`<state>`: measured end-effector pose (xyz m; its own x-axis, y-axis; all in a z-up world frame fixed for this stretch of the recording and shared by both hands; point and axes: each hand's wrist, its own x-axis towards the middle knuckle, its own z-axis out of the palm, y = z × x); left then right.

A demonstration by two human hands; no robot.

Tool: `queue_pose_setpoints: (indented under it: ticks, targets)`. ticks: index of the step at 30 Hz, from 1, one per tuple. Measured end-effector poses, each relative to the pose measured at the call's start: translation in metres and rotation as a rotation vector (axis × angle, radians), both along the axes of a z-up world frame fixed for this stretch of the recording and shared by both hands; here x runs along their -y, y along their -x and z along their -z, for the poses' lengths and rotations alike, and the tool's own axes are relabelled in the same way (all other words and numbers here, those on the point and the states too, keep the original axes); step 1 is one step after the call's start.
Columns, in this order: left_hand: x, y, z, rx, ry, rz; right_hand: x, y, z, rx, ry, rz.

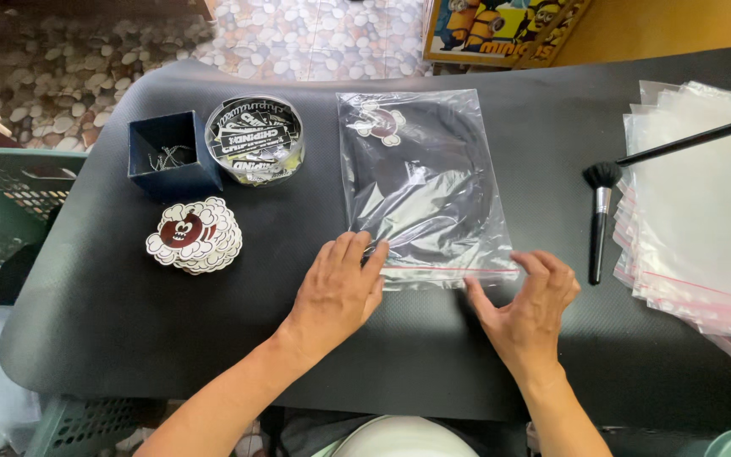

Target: The person uses a brush to dust a small black bag, then places the bag into a clear plastic ziplock bag. They seal the bag and use the brush to dust the exterior of the plastic packaging.

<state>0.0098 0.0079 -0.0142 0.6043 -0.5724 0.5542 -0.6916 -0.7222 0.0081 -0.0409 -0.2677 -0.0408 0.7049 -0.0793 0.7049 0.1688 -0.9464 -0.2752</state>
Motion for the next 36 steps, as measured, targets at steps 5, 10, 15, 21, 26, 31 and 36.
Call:
queue_pose_setpoints:
  ticks: [5,10,15,21,26,31,36]
  targets:
    - [-0.003,-0.017,0.025,0.010,-0.021,0.013,0.013,-0.029,-0.008,-0.145,0.156,-0.157]
    - [-0.004,-0.022,0.033,0.027,0.023,0.014,0.018,-0.037,-0.003,-0.054,0.124,-0.218]
    - [-0.005,-0.018,0.023,0.088,0.072,0.004,0.018,-0.023,-0.005,-0.063,0.167,-0.234]
    - [-0.011,-0.029,0.033,0.188,0.091,0.114,0.018,-0.016,-0.001,-0.164,0.260,-0.325]
    - [-0.022,-0.017,-0.011,0.131,0.050,0.221,0.003,-0.008,-0.042,-0.320,0.174,-0.385]
    - [-0.031,-0.025,0.004,-0.014,0.206,0.335,-0.042,-0.049,-0.079,-0.211,0.068,-0.519]
    - [-0.030,-0.028,0.007,-0.071,0.327,0.392,-0.101,-0.129,-0.104,-0.223,0.007,-0.847]
